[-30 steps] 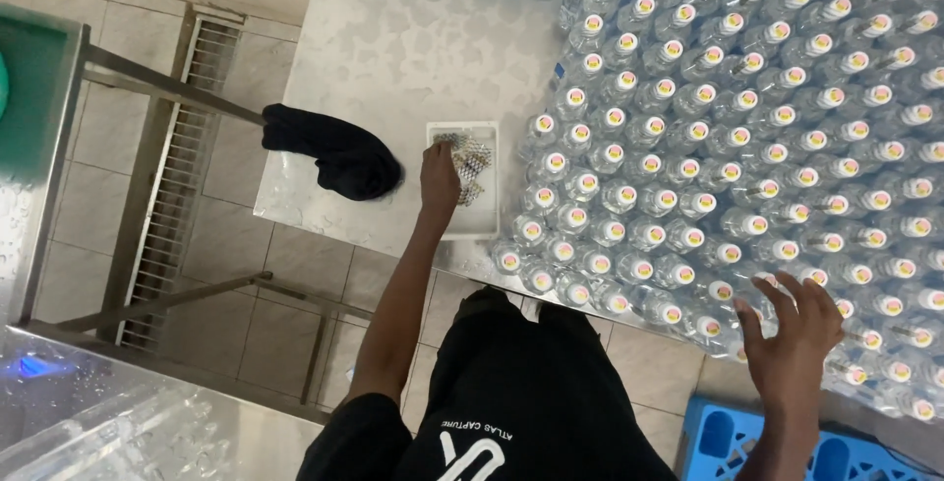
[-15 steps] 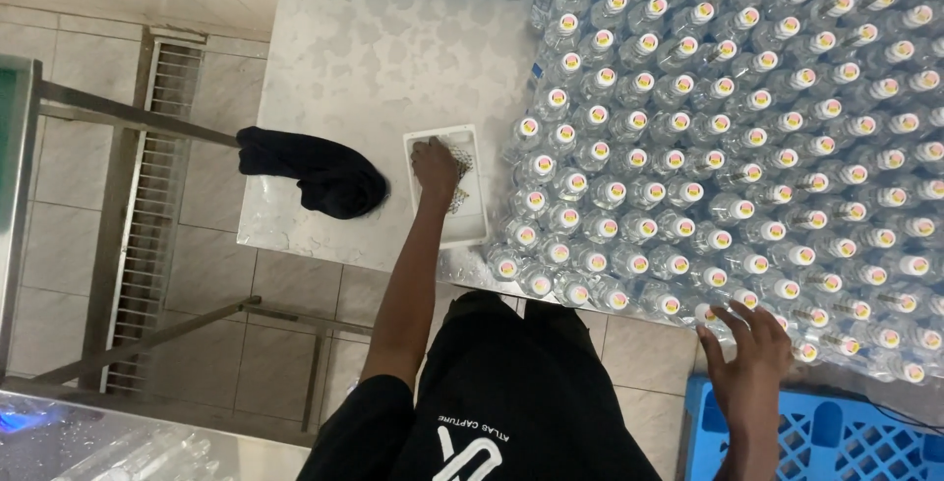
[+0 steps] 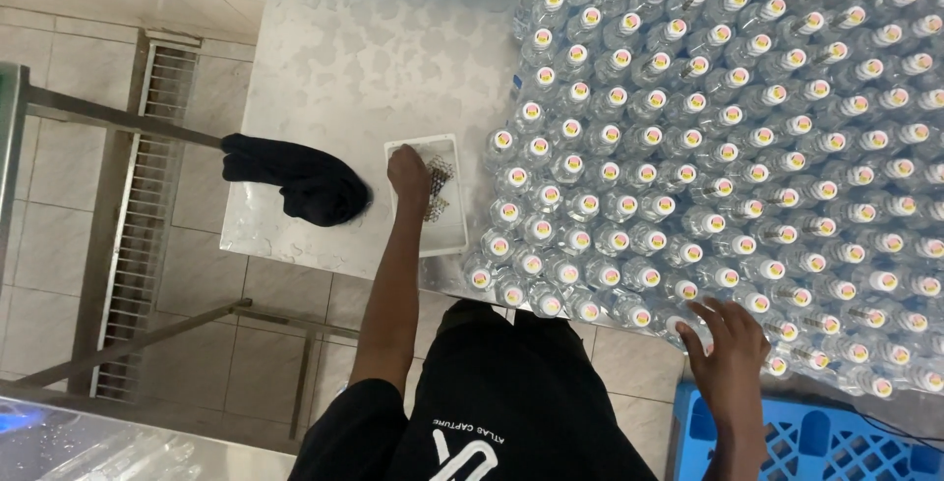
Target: The person stands at a stainless steel table covered with rows of plastic water bottles. They pick up small, round, patterned caps from a white tray and place them onto the tops of the bottles one by one. The person continues this repetitive process, moving across the rows of bottles.
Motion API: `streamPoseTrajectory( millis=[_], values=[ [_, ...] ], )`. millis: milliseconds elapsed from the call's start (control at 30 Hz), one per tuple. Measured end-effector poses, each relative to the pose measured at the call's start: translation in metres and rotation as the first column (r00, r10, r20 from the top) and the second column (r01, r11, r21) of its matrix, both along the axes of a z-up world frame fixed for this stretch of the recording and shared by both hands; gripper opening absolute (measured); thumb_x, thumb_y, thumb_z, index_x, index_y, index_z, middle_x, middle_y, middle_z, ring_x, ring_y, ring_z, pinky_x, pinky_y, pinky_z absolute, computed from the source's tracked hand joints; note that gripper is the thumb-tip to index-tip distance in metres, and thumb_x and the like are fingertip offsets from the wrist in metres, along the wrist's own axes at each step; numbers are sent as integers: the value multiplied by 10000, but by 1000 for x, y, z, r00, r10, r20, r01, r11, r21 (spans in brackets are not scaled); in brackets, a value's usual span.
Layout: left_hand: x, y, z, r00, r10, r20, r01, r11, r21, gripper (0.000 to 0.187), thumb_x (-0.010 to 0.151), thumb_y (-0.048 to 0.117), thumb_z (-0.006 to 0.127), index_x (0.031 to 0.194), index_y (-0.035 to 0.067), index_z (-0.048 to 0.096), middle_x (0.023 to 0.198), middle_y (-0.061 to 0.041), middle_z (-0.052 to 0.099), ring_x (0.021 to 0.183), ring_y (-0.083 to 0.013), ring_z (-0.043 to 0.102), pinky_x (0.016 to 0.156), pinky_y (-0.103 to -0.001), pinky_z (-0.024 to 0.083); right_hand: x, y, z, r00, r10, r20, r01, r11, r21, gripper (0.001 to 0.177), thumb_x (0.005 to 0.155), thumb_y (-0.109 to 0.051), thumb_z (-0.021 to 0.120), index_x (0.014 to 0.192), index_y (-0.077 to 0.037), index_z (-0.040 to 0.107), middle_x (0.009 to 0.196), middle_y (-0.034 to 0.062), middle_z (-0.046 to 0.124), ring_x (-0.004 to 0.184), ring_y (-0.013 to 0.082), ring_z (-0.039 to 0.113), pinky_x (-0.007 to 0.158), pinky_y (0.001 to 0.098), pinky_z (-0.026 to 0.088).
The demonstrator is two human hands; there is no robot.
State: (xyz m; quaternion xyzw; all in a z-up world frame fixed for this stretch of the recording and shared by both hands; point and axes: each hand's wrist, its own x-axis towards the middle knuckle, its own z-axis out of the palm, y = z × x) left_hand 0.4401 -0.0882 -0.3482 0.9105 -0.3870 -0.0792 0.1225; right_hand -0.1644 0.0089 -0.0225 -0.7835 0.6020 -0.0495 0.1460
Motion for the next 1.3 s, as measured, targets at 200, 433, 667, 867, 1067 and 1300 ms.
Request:
streamPoseTrajectory(
  millis=[200,433,667,867,1067,1300],
  values=[
    [-6,13,29,998,-59,-27,55,990,-129,215,846,-160,589,941,30,625,834,-184,699,818,-426,700,678,-526,564,4,-11,6,995,98,20,-96,991,-92,423,1011,-343,752,1411,-204,736,1480,66,704,1470,367,590,1123,586,419],
    [-6,51,91,965,-184,-189,112,935,-336,437,933,-93,572,1333,51,673,857,-125,693,763,-334,645,618,-473,447,85,-33,72,980,100,173,-114,991,74,354,1029,-307,716,1337,-134,745,1412,76,733,1385,334,617,1182,560,412],
    [-15,127,181,166,-314,-935,-647,681,-343,425,1077,9,626,1500,17,602,1134,-103,621,1033,-239,762,966,-445,689,293,-69,71,780,499,378,-563,823,77,339,1039,-257,738,1338,-99,757,1261,184,776,1254,424,718,1037,556,571],
    [-22,177,166,-164,-404,-900,-736,657,-161,441,1082,83,585,1522,49,566,1244,-154,688,1161,-311,766,1070,-520,637,461,-163,-164,514,855,70,-839,484,248,355,1006,-91,682,1347,5,708,1255,270,712,1106,458,730,867,530,606],
    [-25,203,179,-335,-398,-854,-750,662,-14,374,1158,384,554,1413,129,650,1324,-117,717,1207,-302,745,1119,-520,606,494,-184,-295,468,874,-130,-831,486,272,541,965,-129,738,1488,-79,612,1331,221,649,1201,430,695,959,551,582],
    [-17,201,149,-434,-480,-762,-748,664,8,696,1100,732,424,1434,161,640,1370,-119,713,1226,-337,725,1105,-576,599,492,-186,-267,569,819,-78,-767,563,309,518,907,-148,835,1394,-175,661,1271,147,648,1176,401,701,1008,557,522]
  ],
)
